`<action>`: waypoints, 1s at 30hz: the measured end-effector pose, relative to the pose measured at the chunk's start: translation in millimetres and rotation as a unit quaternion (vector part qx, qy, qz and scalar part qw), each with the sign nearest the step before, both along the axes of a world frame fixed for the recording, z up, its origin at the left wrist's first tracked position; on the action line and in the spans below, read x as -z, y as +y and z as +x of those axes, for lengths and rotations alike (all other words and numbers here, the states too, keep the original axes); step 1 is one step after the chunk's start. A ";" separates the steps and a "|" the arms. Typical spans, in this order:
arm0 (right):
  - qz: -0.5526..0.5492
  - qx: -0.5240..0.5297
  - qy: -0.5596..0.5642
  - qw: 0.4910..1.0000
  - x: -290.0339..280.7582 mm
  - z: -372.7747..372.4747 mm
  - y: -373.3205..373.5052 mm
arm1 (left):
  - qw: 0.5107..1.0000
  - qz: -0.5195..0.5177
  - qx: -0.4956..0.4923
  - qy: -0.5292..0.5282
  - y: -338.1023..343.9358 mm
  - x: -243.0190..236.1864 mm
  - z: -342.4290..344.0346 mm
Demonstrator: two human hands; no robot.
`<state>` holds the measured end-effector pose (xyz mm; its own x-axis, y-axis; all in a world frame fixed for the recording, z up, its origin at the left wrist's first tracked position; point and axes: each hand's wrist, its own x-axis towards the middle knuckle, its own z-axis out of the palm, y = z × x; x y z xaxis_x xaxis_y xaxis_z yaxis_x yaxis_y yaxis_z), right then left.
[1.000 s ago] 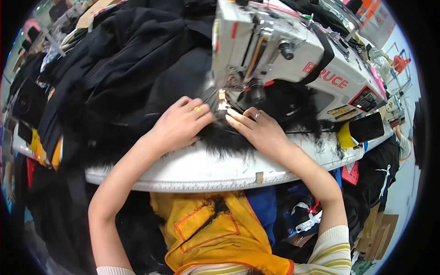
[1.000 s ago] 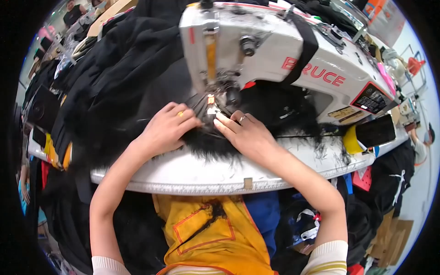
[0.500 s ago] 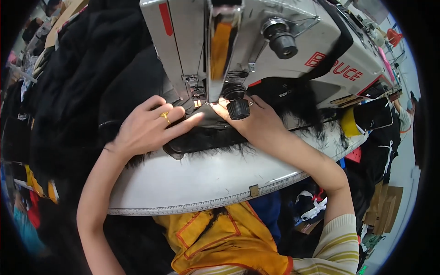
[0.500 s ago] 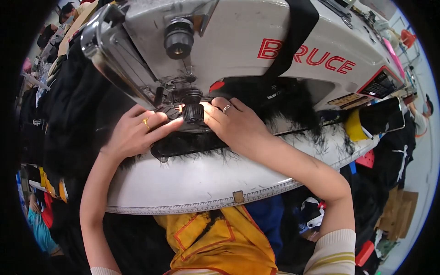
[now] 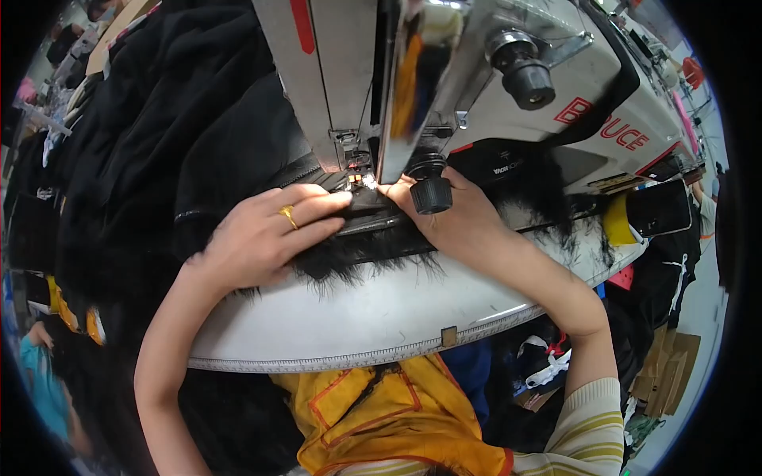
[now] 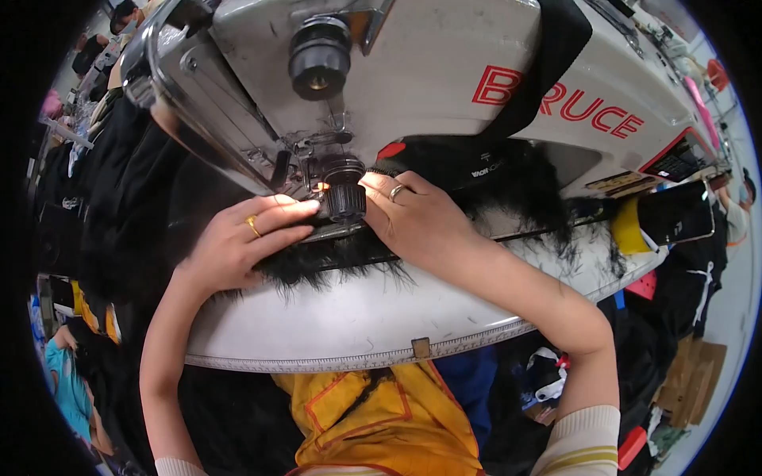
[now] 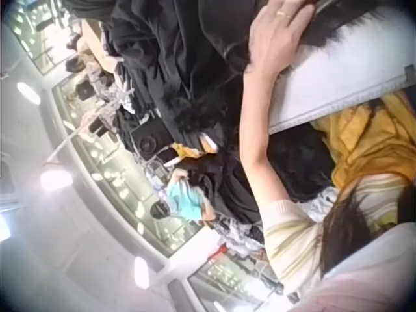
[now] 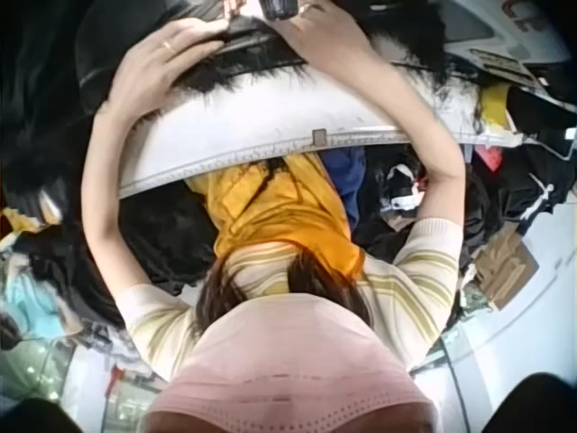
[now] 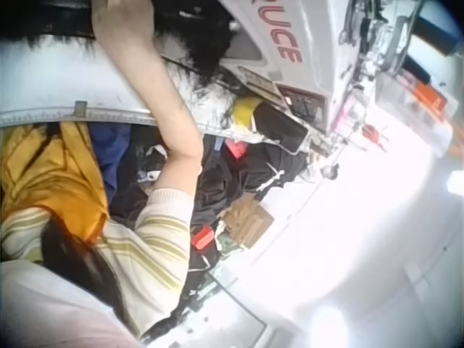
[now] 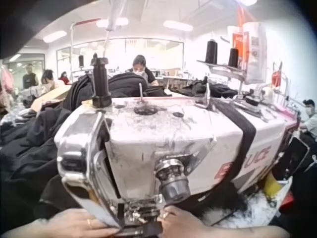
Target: Sewing black faux fur trim onto black fabric garments using an industrial sewing machine.
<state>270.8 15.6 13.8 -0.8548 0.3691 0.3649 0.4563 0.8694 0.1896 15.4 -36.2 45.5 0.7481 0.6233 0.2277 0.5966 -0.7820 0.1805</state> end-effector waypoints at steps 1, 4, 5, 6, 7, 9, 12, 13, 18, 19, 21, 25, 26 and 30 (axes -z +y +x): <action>-0.033 -0.016 0.013 0.999 -0.4 -0.6 1.4 | 1.000 -0.022 -0.012 0.012 -2.3 -2.6 6.4; -0.030 -0.023 -0.025 0.999 -4.2 -0.1 2.3 | 0.998 -0.031 -0.040 0.021 -4.5 -6.8 14.3; -0.029 -0.023 -0.027 0.999 -0.6 -0.7 3.7 | 0.998 -0.041 -0.046 0.030 -5.0 -8.6 15.0; -0.055 -0.020 0.041 0.997 7.0 -1.4 6.1 | 0.998 -0.040 -0.045 0.028 -7.1 -9.3 13.5; -0.083 -0.016 0.111 0.990 9.8 -4.0 6.5 | 0.997 -0.047 -0.052 0.036 -11.3 -9.2 8.0; -0.039 -0.009 0.039 0.998 2.1 1.7 3.4 | 0.995 -0.058 -0.057 0.061 -22.8 -13.0 1.7; -0.170 -0.021 0.066 0.983 9.0 1.8 5.2 | 0.993 -0.050 -0.085 0.062 -31.5 -16.4 2.0; -0.116 -0.035 0.008 0.993 3.3 3.5 6.6 | 0.991 -0.093 -0.092 0.027 -29.7 -19.8 2.4; -0.104 -0.017 0.052 0.993 7.7 -7.6 6.0 | 0.999 -0.012 -0.040 0.003 -11.8 -7.3 4.2; -0.192 0.014 0.057 0.980 5.5 -7.2 4.8 | 0.999 -0.013 -0.041 0.002 -13.4 -5.1 2.6; -0.148 0.037 -0.003 0.988 -7.0 -6.3 2.5 | 0.999 0.007 -0.043 -0.004 -18.4 -1.2 -3.7; -0.019 0.029 -0.009 0.999 -10.8 2.9 13.0 | 0.999 0.026 -0.019 0.014 -13.1 -3.1 -10.1; -0.051 0.035 0.026 0.998 -11.9 1.8 16.1 | 0.999 0.015 -0.032 0.004 -5.4 0.1 -12.2; -0.081 0.073 0.048 0.993 -16.0 19.3 27.8 | 0.999 0.025 -0.014 -0.044 27.4 6.8 -1.4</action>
<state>290.1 43.4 29.8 -0.7523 0.5468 0.3676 0.5887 0.8084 0.0022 14.0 -8.8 38.7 0.7065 0.6293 0.3238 0.6011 -0.7751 0.1948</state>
